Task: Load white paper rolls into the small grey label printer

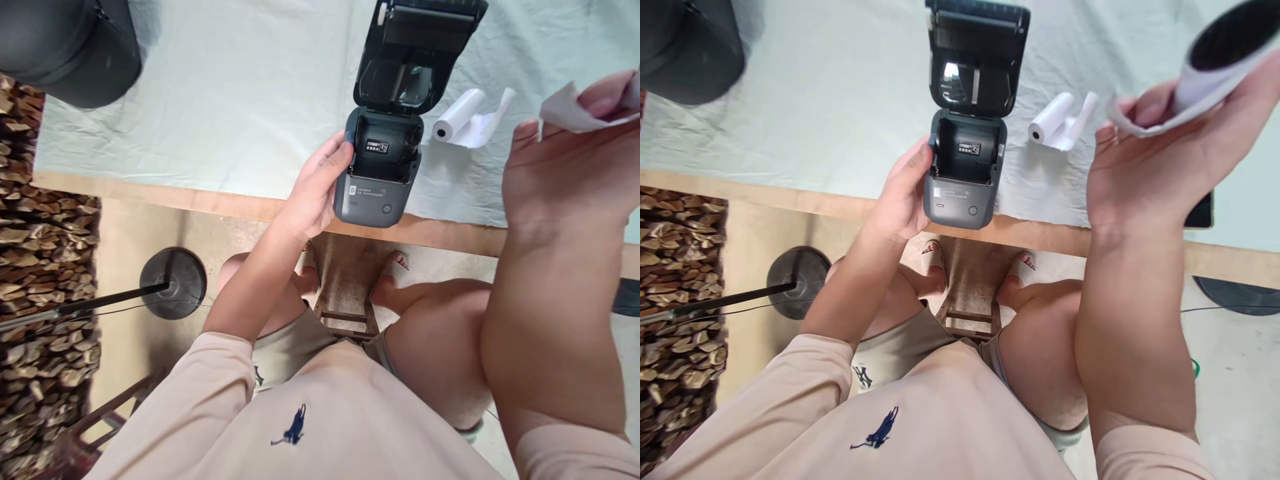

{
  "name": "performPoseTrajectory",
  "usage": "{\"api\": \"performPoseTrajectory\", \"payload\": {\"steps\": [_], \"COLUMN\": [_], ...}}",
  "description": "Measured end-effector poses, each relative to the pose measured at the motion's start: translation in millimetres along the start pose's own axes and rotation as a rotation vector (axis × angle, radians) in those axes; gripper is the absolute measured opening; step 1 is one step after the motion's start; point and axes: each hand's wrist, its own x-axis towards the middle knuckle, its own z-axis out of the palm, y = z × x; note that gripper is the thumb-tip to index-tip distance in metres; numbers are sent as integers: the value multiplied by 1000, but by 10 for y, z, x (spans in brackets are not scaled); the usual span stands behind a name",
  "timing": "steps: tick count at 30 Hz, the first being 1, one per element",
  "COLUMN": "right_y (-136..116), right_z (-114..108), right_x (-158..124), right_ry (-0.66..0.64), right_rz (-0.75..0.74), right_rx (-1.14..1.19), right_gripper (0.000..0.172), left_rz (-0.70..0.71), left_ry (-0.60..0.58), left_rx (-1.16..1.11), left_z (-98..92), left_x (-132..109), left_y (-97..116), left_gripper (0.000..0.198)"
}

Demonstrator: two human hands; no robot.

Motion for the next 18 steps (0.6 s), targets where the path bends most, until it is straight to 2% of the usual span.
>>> {"api": "performPoseTrajectory", "payload": {"steps": [2,5,7,9,11,18], "right_y": [4,17,20,29,50,159], "right_z": [67,141,180,220,259,273], "right_x": [-131,-341,-472,-573,-636,-615], "right_ry": [-81,-358,-475,-506,-484,-408], "right_rz": [56,216,309,346,352,245], "right_rx": [72,-47,-130,-146,-143,-249], "right_gripper": [54,38,37,51,61,60], "left_rz": [-12,-19,-1,22,23,55], "left_ry": [29,33,8,-33,-68,-114], "left_rx": [-11,-19,9,67,129,134], "left_z": [11,20,16,4,-12,-58], "left_x": [-1,0,0,-3,-8,-7], "left_y": [1,4,6,11,17,-1], "left_gripper": [28,29,29,29,29,26]}}
